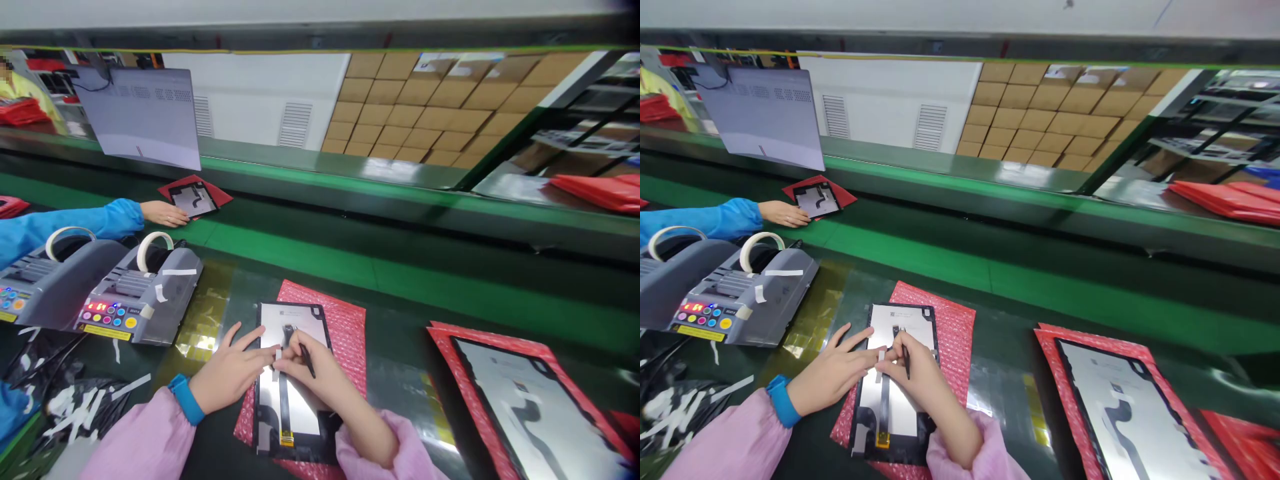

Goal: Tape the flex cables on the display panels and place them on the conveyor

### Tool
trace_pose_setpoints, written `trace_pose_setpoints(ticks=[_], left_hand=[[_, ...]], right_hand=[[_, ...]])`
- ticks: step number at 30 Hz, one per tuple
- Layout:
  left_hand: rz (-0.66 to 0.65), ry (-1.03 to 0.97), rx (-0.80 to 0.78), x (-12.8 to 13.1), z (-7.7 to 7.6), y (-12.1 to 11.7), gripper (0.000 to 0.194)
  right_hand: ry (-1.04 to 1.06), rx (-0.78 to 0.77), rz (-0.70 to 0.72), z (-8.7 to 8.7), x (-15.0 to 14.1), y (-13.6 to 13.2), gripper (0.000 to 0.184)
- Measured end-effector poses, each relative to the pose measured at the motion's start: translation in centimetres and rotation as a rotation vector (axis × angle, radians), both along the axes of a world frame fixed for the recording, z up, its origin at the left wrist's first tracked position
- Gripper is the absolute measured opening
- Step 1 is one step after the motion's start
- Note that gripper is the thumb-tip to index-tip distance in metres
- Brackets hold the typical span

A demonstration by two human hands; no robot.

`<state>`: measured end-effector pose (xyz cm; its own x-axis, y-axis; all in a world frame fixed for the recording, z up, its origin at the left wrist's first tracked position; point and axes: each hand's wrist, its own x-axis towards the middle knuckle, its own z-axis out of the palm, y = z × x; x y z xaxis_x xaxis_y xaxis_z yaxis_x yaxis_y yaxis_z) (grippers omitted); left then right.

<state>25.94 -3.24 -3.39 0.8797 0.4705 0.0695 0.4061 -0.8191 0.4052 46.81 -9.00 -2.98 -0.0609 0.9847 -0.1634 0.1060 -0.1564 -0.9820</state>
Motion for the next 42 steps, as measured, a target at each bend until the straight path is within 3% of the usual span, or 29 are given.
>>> trace_pose_setpoints(ticks=[7, 16, 21, 28, 32, 36, 42], left_hand=[[0.084, -0.062, -0.083, 0.4, 0.4, -0.3, 0.032], [0.333, -0.18, -0.128, 2.3, -1.1, -1.8, 0.039], [0.359, -0.195, -0.146, 2.5, -1.4, -1.9, 0.049], [0.369, -0.168, -0.105, 2.5, -1.5, -2.0, 0.058], [0.321, -0.123, -0.033, 2.4, -1.3, -2.6, 0.051], [0.265, -0.1, 0.122, 1.6, -2.0, -3.6, 0.06], [0.226, -0.01, 0.437, 0.7, -4.4, -3.0, 0.058]], right_hand=[[-0.166, 0.041, -0.08, -0.7, -0.5, 0.1, 0.037], [-0.23, 0.062, -0.141, -1.4, -0.9, -0.1, 0.036], [-0.286, 0.041, -0.177, -1.8, -1.2, 0.1, 0.036], [-0.411, 0.042, -0.394, -0.9, -1.9, 1.7, 0.041], [-0.454, 0.026, -0.471, -0.5, -2.9, 1.8, 0.03], [-0.496, 0.06, -0.511, -0.1, -3.6, 1.7, 0.028], [-0.627, -0.007, -0.631, 1.3, 0.5, 0.4, 0.02]])
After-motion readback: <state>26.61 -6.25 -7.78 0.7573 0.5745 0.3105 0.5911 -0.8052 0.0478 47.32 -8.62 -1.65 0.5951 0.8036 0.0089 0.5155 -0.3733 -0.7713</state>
